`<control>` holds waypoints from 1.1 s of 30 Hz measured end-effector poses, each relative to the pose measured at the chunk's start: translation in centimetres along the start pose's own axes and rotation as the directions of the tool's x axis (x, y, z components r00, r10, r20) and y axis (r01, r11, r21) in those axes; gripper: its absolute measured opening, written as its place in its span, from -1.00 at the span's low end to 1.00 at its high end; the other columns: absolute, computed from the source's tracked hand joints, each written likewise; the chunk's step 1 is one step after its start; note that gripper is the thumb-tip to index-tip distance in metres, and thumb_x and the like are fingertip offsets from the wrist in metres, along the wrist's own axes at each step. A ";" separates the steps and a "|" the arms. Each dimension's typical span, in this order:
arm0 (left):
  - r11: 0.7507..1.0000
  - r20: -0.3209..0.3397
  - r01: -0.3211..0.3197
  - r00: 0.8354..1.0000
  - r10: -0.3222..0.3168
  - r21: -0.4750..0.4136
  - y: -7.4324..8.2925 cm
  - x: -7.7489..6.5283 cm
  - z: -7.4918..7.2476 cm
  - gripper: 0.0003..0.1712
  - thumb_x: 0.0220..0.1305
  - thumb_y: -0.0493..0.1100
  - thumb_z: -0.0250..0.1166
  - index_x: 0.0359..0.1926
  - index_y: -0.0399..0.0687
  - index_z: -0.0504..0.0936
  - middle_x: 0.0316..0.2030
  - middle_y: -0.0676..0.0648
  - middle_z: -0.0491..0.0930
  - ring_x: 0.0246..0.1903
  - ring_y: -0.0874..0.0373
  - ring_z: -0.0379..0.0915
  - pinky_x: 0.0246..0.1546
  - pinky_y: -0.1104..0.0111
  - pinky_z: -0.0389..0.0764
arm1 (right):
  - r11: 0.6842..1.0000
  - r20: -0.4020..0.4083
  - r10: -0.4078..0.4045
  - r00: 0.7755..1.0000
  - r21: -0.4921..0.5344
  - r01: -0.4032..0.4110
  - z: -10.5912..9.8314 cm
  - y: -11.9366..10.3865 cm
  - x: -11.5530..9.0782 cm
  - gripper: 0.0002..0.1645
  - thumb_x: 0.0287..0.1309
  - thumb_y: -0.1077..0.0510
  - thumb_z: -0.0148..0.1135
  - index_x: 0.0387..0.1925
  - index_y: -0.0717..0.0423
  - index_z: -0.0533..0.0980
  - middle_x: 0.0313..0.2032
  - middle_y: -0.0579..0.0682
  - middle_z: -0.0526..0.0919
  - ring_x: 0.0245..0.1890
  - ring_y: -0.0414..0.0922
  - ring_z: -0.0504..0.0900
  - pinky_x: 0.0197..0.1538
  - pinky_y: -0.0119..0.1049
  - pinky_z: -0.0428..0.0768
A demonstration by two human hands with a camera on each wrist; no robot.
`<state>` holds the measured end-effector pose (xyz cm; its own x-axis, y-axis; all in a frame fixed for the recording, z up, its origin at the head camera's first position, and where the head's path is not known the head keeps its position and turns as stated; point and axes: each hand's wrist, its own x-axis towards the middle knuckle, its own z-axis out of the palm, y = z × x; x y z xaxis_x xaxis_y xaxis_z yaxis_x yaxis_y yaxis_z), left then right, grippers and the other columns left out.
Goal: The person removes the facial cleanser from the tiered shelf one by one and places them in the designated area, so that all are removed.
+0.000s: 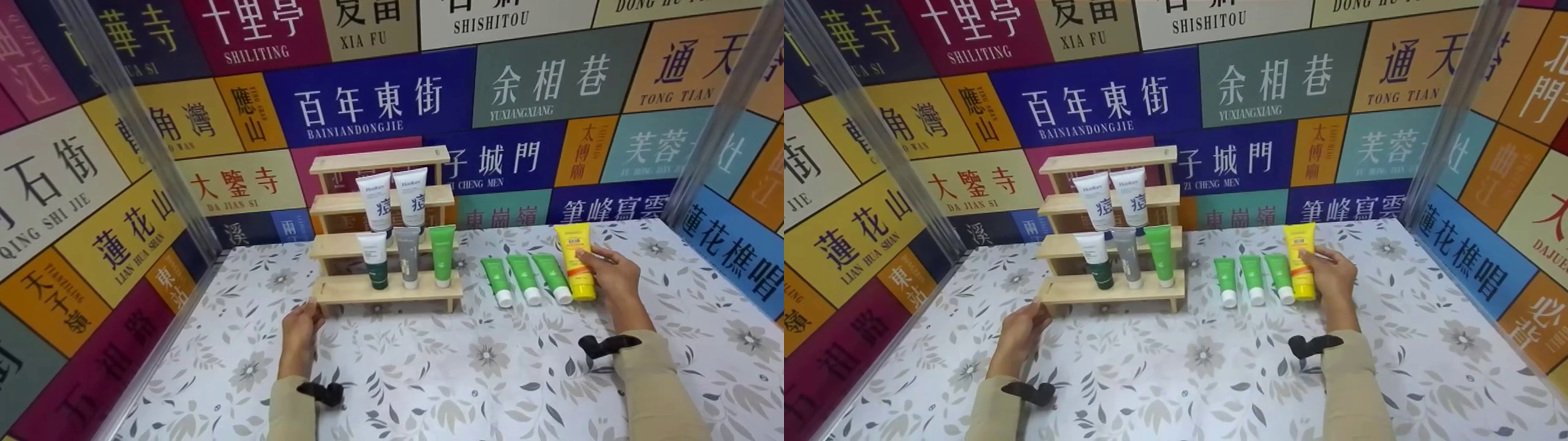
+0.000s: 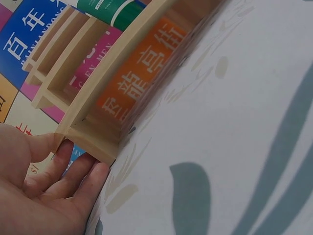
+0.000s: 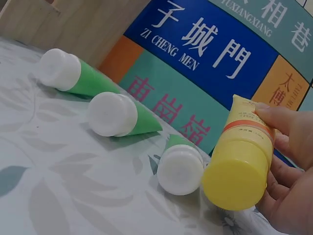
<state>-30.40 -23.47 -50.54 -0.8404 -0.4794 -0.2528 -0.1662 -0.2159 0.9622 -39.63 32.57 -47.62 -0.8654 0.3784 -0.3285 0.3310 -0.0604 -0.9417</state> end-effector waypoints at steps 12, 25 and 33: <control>0.999 0.020 -0.044 0.999 0.044 -0.019 -0.2 -0.2 -0.3 -0.54 0.52 -0.22 0.07 0.24 -0.52 0.46 -0.26 -0.14 0.69 -0.25 0.19 0.59 -0.18 0.44 0.66 | 0.989 -0.056 0.133 0.990 -0.060 -0.136 0.0 1.5 1.5 0.00 0.05 -0.34 0.41 0.48 -0.21 0.27 0.52 -0.04 0.23 0.28 -0.16 0.41 0.32 -0.28 0.48; 0.999 0.019 -0.034 0.999 0.034 0.002 0.0 -0.2 0.0 -0.55 0.53 -0.15 0.09 0.19 -0.48 0.51 -0.22 -0.15 0.67 -0.20 0.15 0.58 -0.14 0.44 0.65 | 0.966 -0.142 0.014 0.990 -0.255 -0.051 0.4 1.8 1.4 -0.19 0.24 -0.29 0.26 0.39 0.01 0.39 0.48 0.06 0.28 0.29 -0.07 0.35 0.39 -0.21 0.38; 0.998 0.020 -0.040 0.999 0.041 -0.042 -0.2 0.1 0.0 -0.54 0.51 -0.16 0.11 0.19 -0.52 0.48 -0.29 -0.12 0.68 -0.31 0.20 0.59 -0.23 0.46 0.66 | 0.932 -0.118 -0.004 0.993 -0.359 -0.039 0.5 1.3 1.0 -0.17 0.27 -0.32 0.20 0.38 0.08 0.40 0.42 0.15 0.36 0.24 -0.01 0.41 0.23 -0.21 0.46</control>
<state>-30.43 -23.45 -50.74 -0.8567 -0.4706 -0.2111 -0.1105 -0.2324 0.9663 -40.21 32.39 -49.19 -0.8163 0.4849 -0.3140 0.4777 0.2608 -0.8389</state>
